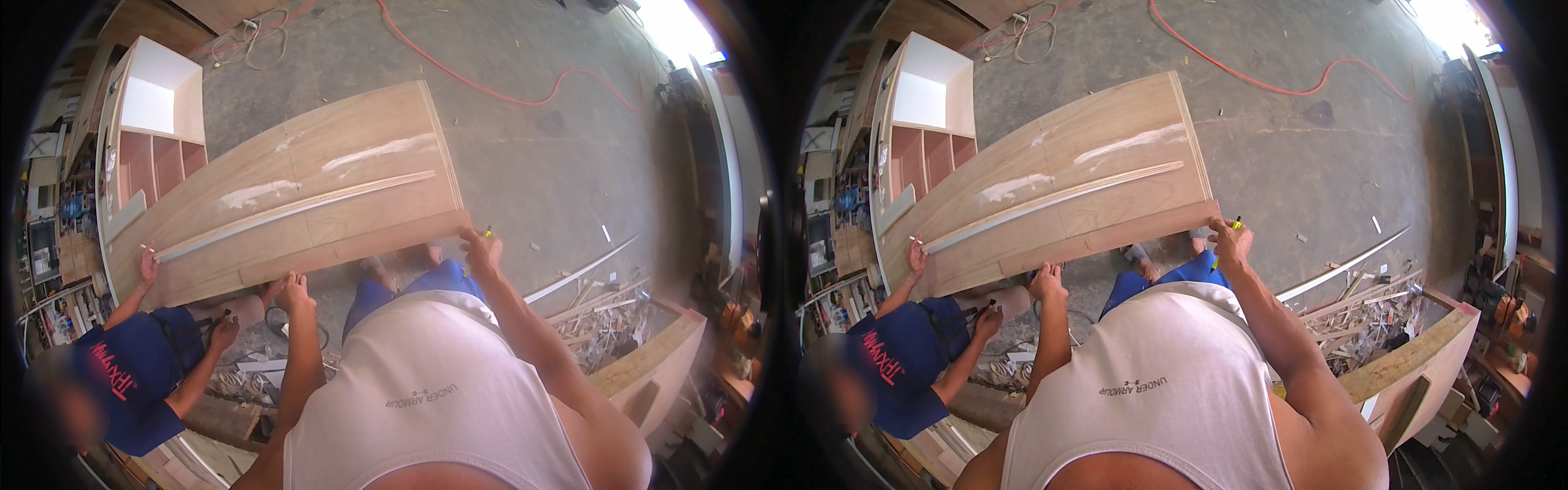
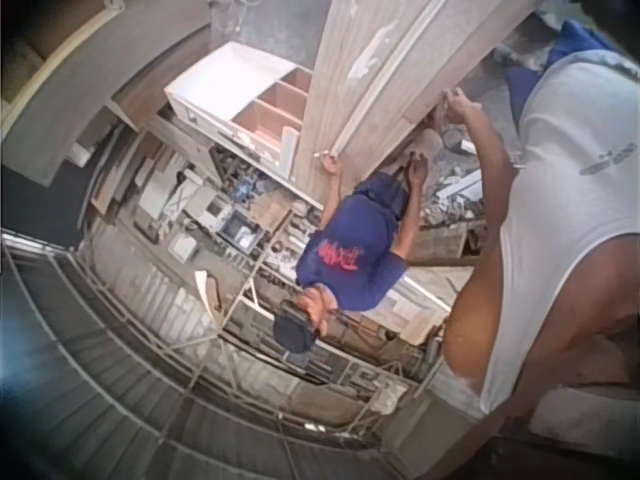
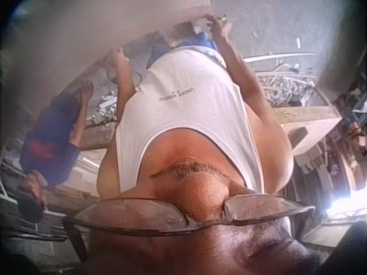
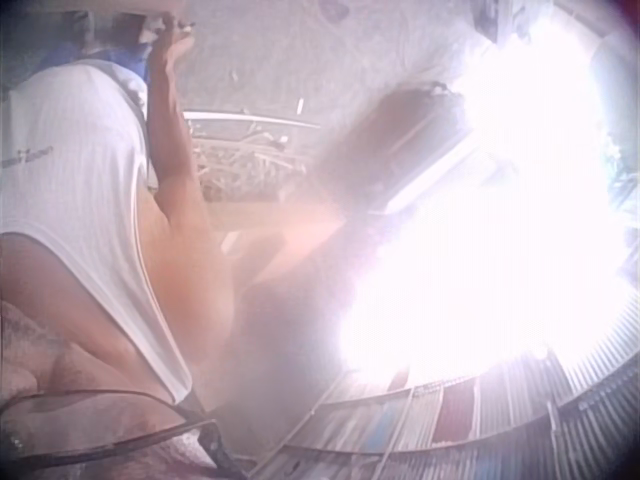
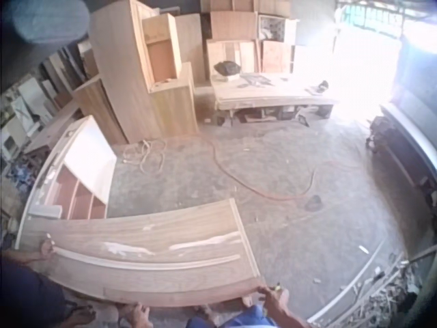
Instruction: The person positions a long white trim piece along the edge of a large wooden panel with a coworker. They then pick up an orange nail gun, connect an air hose, and use a utility knife to adjust the tool before placing it on the workbench.
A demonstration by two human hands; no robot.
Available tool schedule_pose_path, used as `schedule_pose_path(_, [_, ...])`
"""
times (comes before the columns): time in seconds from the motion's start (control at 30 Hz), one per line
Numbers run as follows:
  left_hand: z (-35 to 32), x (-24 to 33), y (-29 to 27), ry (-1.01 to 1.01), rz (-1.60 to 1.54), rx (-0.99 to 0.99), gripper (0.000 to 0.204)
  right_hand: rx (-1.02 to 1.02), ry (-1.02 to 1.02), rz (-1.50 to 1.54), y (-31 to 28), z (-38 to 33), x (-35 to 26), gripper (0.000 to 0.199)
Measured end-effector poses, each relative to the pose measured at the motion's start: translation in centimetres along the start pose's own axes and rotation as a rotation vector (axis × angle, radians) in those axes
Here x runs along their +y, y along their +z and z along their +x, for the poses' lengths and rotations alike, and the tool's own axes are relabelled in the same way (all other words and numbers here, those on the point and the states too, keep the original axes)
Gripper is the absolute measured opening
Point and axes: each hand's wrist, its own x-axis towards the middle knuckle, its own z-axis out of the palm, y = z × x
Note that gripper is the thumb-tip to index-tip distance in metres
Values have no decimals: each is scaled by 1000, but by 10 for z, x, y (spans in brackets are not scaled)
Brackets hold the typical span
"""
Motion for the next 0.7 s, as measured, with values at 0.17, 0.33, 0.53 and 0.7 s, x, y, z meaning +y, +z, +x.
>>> schedule_pose_path(0.17, [21, -14, -8, -31, -130, 86, 32, -9, 43, 129, 5, 5, 13, 24])
schedule_pose_path(0.33, [94, -44, -81, 703, 1193, -133, 38, -41, 42, 24, 7, 9, 8, 13])
schedule_pose_path(0.53, [1, 64, 17, -23, 79, 262, 43, 6, 62, -32, 5, 18, 17, 20])
schedule_pose_path(0.7, [75, 45, -22, 52, 207, 320, 44, -24, 64, -88, 9, 14, 11, 23])
